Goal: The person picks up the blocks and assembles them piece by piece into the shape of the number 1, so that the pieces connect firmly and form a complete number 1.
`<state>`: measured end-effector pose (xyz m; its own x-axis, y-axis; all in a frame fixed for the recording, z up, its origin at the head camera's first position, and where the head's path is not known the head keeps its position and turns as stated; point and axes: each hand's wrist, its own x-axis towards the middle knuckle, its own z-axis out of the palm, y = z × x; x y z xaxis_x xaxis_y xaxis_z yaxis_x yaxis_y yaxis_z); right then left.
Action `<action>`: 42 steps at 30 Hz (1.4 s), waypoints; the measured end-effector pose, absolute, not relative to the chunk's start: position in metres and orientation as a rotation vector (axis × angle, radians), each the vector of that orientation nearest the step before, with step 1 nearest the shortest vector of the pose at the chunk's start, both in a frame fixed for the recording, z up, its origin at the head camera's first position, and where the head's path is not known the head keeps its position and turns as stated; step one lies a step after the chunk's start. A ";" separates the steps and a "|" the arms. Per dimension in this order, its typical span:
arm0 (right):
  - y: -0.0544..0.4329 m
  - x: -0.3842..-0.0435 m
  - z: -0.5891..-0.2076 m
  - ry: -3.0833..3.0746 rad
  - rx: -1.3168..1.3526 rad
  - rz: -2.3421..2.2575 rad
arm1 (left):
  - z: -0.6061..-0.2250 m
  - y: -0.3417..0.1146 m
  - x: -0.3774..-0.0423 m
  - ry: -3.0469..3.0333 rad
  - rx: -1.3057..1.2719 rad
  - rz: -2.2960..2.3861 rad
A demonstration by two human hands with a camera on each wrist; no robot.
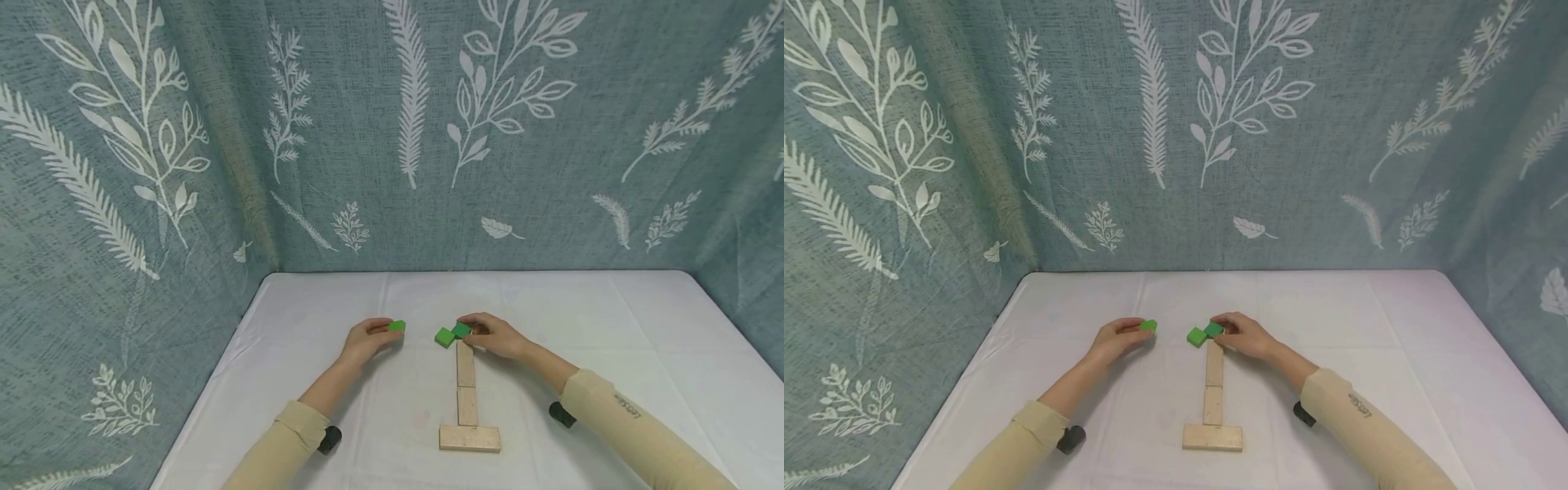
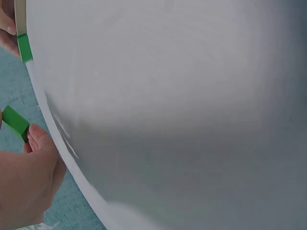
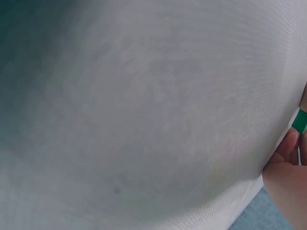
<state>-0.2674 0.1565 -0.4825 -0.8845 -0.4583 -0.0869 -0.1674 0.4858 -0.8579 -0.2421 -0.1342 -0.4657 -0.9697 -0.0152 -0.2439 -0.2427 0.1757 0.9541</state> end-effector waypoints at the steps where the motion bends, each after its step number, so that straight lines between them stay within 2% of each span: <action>1: 0.156 -0.267 -0.483 2.432 -0.528 -1.353 | -0.465 -0.133 -0.242 2.261 -0.251 1.889; 23: 0.156 -0.264 -0.480 2.447 -0.528 -1.332 | -0.470 -0.100 -0.234 2.332 -0.085 1.696; 42: 0.157 -0.267 -0.482 2.441 -0.524 -1.346 | -0.475 -0.089 -0.242 2.473 0.062 1.547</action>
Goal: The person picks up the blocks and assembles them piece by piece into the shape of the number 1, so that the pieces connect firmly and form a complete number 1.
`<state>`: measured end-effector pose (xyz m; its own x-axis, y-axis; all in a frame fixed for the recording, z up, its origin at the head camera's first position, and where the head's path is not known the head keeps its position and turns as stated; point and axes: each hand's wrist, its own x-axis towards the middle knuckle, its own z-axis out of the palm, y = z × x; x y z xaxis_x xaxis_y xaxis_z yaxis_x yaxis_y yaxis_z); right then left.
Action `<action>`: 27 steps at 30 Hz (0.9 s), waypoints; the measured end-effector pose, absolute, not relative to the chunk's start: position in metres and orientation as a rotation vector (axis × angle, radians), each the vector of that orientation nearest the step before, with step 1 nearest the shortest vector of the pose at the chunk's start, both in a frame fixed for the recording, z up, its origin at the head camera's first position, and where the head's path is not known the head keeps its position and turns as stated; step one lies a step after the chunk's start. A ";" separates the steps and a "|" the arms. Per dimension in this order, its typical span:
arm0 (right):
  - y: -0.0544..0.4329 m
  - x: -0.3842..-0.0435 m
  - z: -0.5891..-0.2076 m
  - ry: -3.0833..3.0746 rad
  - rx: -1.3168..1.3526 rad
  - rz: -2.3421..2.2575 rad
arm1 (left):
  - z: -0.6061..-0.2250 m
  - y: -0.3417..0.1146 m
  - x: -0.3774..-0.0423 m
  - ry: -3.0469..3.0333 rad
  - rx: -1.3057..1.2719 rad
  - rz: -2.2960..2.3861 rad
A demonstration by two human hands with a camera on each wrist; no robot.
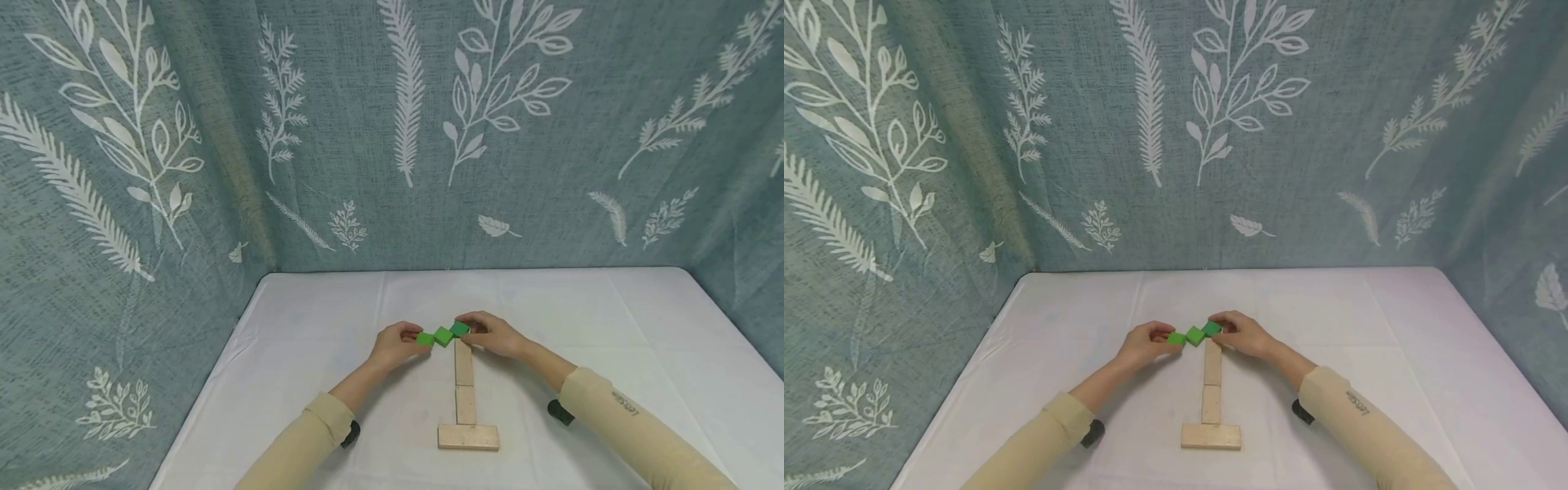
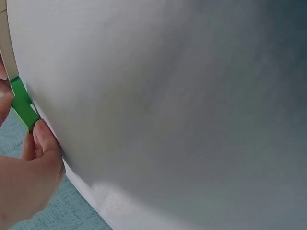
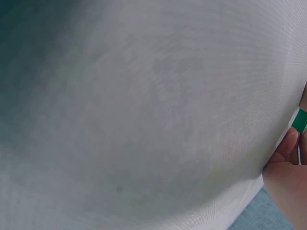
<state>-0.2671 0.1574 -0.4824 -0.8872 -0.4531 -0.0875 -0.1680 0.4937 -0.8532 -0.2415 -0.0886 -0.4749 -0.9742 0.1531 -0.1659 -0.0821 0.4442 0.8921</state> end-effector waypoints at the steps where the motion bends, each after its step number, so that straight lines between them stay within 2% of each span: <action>1: 0.157 -0.267 -0.482 2.441 -0.524 -1.346 | -0.475 -0.088 -0.241 2.485 0.071 1.537; 11: 0.157 -0.268 -0.483 2.435 -0.538 -1.357 | -0.473 -0.084 -0.240 2.574 0.158 1.459; 27: 0.156 -0.268 -0.482 2.457 -0.530 -1.343 | -0.473 -0.083 -0.239 2.589 0.155 1.436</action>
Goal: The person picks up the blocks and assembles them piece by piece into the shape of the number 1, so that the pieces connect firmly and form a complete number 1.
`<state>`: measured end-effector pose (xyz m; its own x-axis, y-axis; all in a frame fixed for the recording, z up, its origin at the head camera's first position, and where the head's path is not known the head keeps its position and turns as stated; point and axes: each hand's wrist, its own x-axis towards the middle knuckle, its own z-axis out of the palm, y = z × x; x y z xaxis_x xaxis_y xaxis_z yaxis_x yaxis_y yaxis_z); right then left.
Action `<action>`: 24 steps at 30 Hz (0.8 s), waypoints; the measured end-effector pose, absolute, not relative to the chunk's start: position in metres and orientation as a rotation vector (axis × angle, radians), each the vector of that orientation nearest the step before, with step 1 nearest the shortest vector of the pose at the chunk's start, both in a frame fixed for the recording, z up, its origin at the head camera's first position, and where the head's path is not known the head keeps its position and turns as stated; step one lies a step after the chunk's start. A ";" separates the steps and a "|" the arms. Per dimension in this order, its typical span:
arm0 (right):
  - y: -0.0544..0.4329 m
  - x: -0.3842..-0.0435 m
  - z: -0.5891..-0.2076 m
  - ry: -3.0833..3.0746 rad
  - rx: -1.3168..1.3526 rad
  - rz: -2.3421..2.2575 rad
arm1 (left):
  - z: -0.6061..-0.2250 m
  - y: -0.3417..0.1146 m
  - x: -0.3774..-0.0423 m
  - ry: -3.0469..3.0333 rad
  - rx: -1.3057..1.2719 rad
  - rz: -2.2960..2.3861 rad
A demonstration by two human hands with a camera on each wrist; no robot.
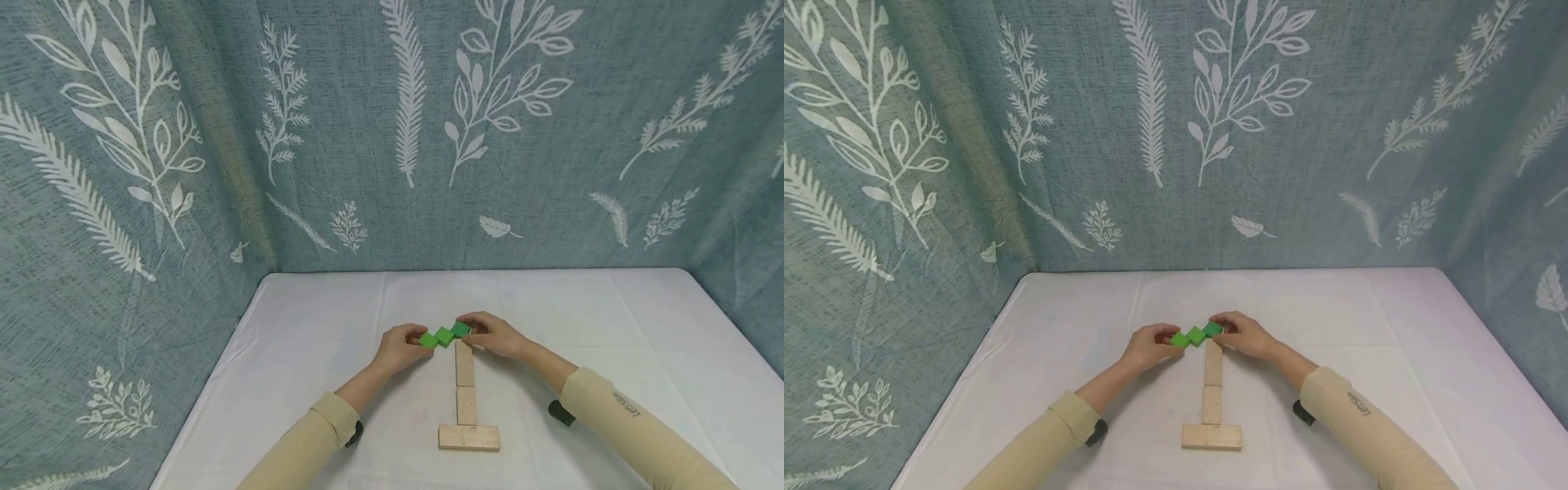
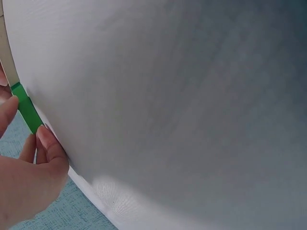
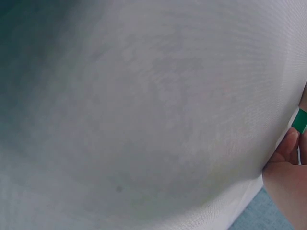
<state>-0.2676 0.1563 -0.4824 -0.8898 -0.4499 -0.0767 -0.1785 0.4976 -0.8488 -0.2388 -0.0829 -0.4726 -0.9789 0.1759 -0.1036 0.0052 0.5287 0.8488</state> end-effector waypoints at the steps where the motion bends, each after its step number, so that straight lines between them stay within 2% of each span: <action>1: 0.156 -0.267 -0.482 2.457 -0.530 -1.342 | -0.472 -0.083 -0.238 2.587 0.154 1.438; 24: 0.159 -0.267 -0.476 2.451 -0.507 -1.321 | -0.471 -0.084 -0.240 2.601 0.168 1.463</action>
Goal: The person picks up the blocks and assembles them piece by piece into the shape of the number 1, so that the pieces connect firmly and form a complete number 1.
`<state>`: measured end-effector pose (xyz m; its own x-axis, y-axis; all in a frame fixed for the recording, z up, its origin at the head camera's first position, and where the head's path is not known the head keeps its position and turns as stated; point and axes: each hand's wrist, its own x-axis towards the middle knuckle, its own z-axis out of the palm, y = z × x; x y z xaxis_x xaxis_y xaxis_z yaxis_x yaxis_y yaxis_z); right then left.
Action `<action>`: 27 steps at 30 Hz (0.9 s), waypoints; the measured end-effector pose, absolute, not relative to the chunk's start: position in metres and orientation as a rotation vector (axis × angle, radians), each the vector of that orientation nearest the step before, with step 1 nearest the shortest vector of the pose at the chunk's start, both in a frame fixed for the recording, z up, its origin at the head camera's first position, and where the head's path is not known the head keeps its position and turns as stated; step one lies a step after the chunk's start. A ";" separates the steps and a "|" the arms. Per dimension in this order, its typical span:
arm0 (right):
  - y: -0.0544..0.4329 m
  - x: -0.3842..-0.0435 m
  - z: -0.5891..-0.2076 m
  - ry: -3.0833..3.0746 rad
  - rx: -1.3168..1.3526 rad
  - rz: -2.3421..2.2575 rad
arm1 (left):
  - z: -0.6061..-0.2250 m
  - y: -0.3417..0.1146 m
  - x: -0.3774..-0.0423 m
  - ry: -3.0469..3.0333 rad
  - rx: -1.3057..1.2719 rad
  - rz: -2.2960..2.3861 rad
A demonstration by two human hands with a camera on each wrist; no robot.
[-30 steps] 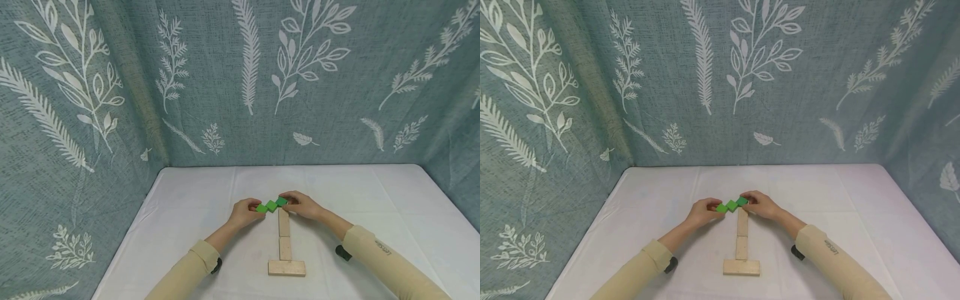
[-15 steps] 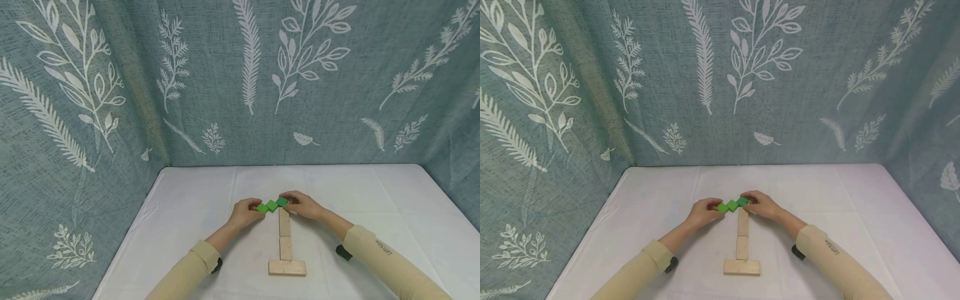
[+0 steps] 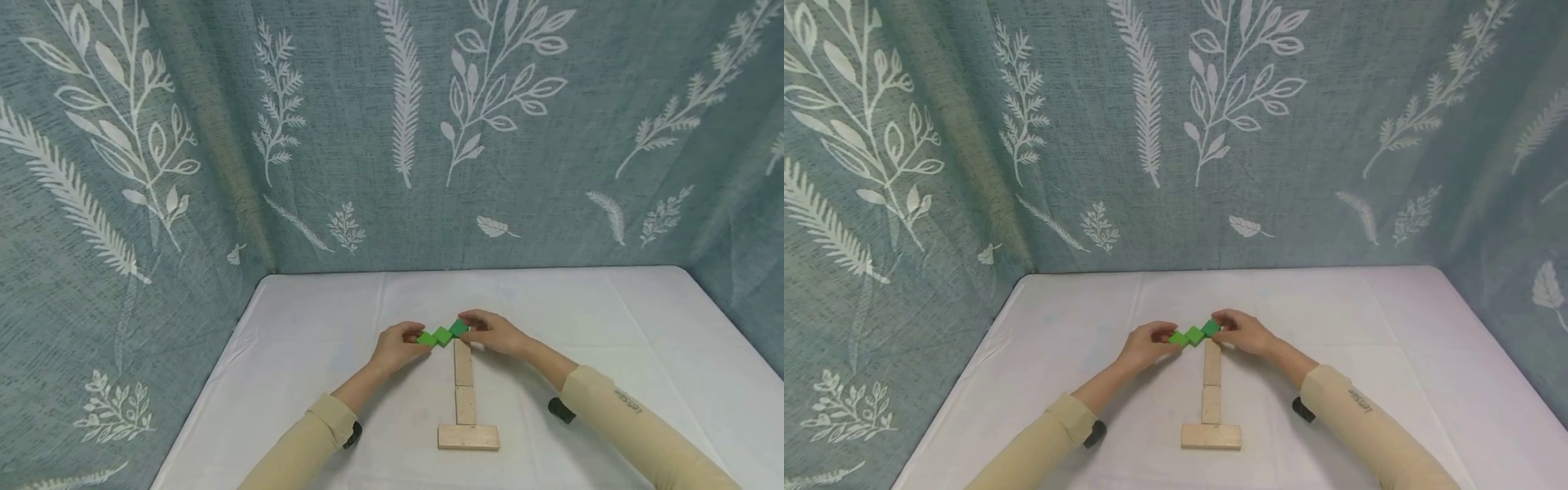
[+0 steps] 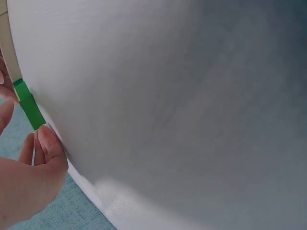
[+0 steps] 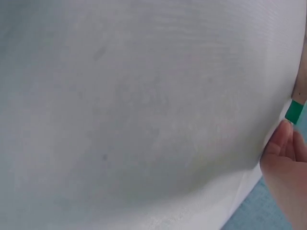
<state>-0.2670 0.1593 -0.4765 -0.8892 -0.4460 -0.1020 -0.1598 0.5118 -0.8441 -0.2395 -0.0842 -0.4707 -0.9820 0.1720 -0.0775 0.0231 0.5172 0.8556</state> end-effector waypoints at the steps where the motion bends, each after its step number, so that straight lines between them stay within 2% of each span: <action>1: 0.160 -0.267 -0.476 2.453 -0.497 -1.328 | -0.470 -0.085 -0.240 2.602 0.167 1.472; 18: 0.190 -0.256 -0.466 2.431 -0.347 -1.506 | -0.459 -0.112 -0.232 2.545 0.095 1.667; 27: 0.210 -0.240 -0.453 2.663 -0.284 -1.397 | -0.453 -0.127 -0.226 2.742 0.258 1.562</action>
